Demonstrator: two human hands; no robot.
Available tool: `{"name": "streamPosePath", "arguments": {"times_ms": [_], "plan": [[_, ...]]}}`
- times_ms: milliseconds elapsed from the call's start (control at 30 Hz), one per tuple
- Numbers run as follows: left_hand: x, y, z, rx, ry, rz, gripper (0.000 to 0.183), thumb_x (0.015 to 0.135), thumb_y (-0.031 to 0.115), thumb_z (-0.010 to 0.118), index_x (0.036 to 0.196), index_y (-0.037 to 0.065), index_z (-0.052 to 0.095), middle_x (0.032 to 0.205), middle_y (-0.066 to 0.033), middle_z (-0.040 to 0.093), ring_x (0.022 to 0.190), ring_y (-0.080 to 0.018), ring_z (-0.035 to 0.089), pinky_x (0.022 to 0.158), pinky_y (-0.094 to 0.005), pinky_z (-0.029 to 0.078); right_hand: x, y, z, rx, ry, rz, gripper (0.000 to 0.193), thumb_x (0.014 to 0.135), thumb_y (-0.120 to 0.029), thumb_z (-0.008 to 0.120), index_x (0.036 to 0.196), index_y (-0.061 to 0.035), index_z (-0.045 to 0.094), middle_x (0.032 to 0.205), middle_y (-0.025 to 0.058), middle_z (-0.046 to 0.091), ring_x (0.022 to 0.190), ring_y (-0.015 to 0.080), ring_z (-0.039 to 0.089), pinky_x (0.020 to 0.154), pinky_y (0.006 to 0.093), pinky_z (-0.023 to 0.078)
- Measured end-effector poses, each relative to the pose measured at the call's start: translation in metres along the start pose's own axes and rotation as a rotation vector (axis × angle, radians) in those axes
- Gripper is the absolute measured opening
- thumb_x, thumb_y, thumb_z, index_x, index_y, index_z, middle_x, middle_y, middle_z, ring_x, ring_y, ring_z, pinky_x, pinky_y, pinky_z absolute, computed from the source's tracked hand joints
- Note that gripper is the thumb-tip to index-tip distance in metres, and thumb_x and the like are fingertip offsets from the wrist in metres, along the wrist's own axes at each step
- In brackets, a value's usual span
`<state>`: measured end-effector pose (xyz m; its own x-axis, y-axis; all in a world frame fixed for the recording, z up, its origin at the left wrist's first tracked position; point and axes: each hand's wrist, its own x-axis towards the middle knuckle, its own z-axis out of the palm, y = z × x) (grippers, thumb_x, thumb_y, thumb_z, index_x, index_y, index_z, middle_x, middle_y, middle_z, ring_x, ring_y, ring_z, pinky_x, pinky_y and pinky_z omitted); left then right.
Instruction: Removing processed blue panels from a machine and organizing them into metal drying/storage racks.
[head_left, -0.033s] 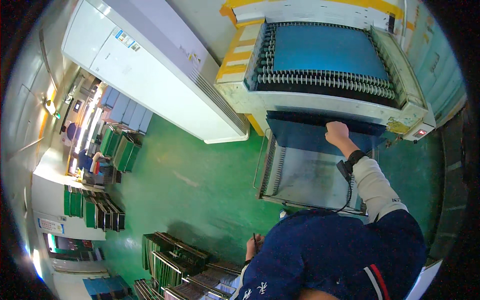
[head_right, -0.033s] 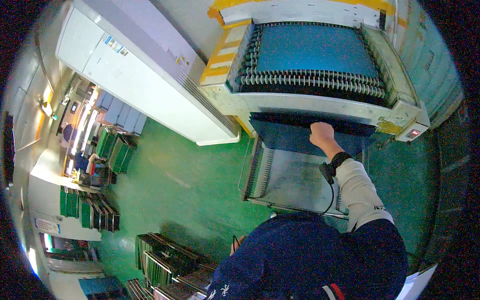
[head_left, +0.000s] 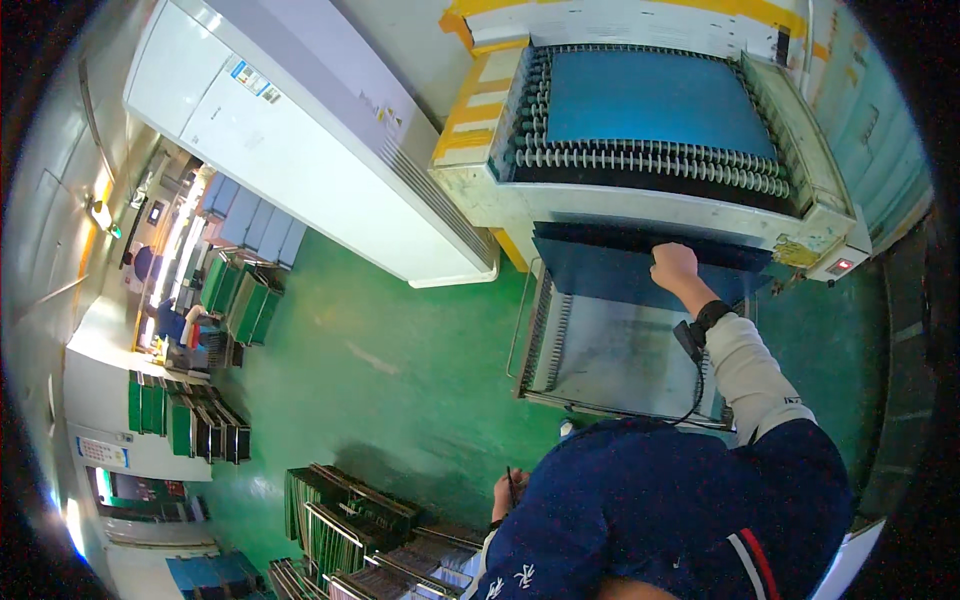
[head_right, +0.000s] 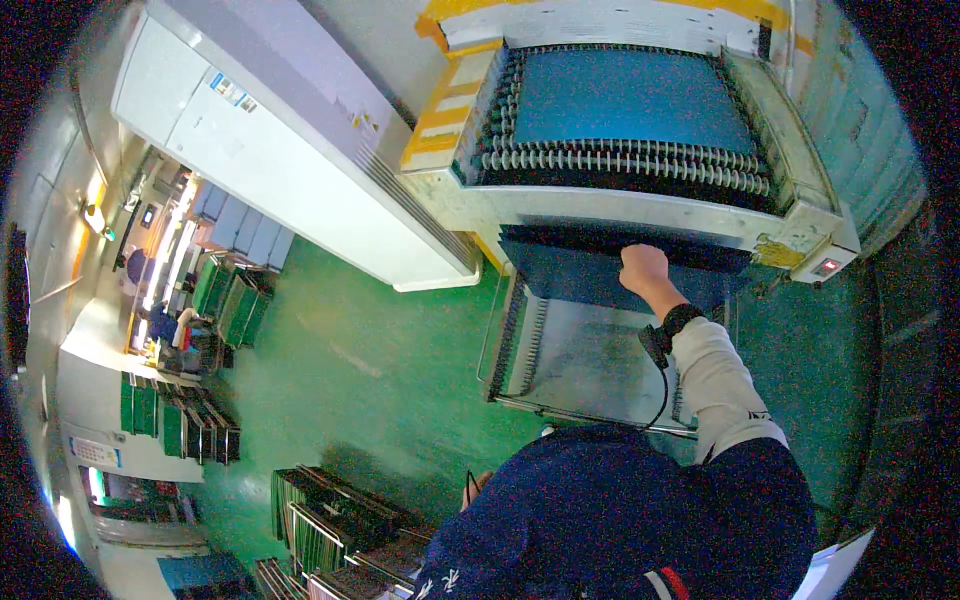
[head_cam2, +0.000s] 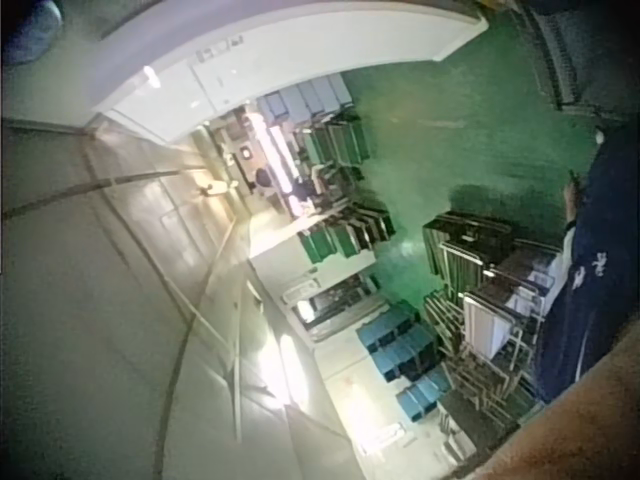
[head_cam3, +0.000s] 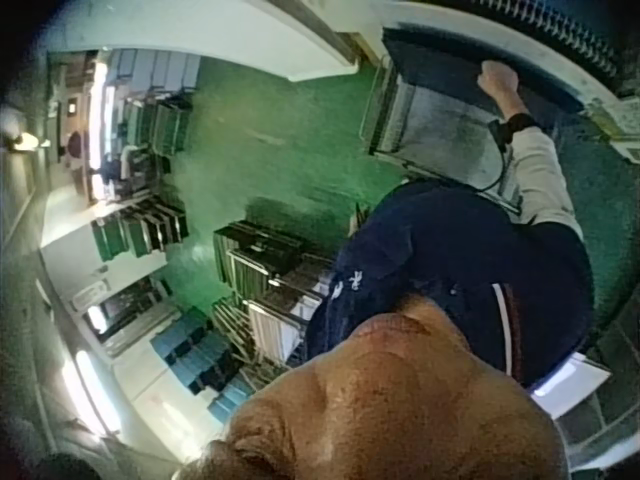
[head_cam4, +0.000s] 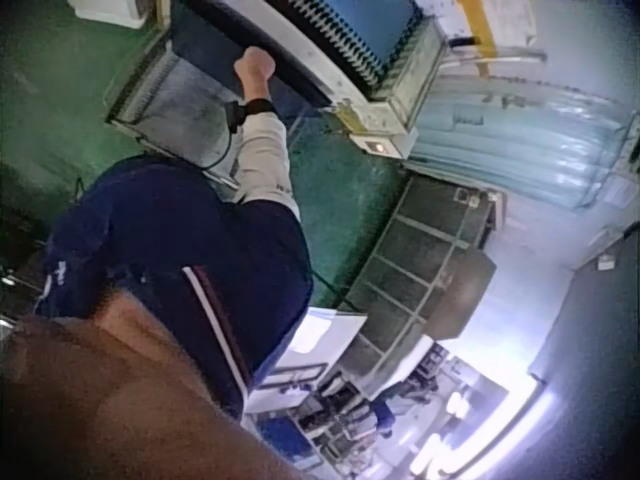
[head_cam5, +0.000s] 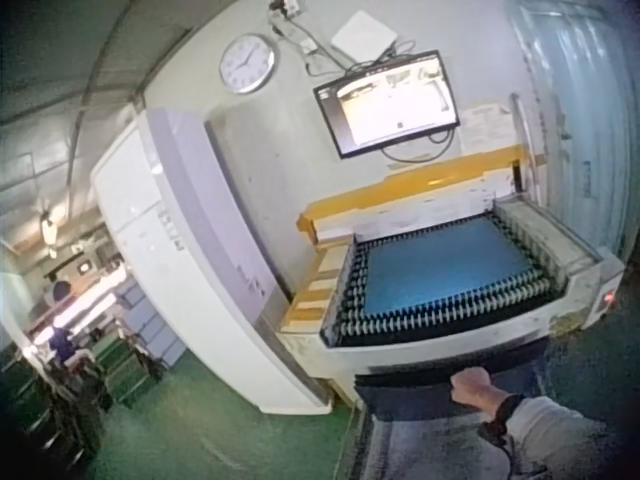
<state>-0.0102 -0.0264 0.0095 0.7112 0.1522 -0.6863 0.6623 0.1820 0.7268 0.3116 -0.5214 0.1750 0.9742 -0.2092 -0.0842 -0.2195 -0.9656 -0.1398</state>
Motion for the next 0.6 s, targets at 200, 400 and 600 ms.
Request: {"name": "streamPosePath", "arguments": {"times_ms": [200,400,600], "plan": [[0.018,-0.027,-0.027,0.053,-0.073,-0.044,0.033,0.084,0.029,0.062,0.097,-0.001,0.062,0.08,-0.0098,0.066,0.061,-0.019,0.061,0.046,-0.0269,0.043,0.002,-0.009,0.001,-0.001,0.014,-0.029,0.017,0.069,-0.021,0.067,0.079,-0.0067,0.067,0.083,0.0149,0.065,0.084,0.0331,0.063,0.072,0.0443,0.05],[0.024,-0.027,-0.032,0.311,-0.116,-0.048,0.035,0.085,0.029,0.063,0.1,-0.002,0.062,0.085,-0.0116,0.067,0.062,-0.0188,0.062,0.047,-0.028,0.044,0.001,-0.003,0.003,-0.005,0.033,-0.019,0.017,0.069,-0.021,0.067,0.079,-0.0067,0.067,0.083,0.0151,0.066,0.084,0.0329,0.063,0.072,0.0441,0.05],[0.047,-0.06,-0.042,-0.337,-0.009,-0.36,0.033,0.086,0.024,0.062,0.105,-0.003,0.058,0.09,-0.0139,0.067,0.063,-0.022,0.062,0.048,-0.0305,0.045,0.005,-0.008,0.002,-0.012,0.022,-0.028,0.017,0.069,-0.021,0.067,0.078,-0.0066,0.067,0.083,0.0151,0.066,0.085,0.0329,0.063,0.074,0.0437,0.05]]}}
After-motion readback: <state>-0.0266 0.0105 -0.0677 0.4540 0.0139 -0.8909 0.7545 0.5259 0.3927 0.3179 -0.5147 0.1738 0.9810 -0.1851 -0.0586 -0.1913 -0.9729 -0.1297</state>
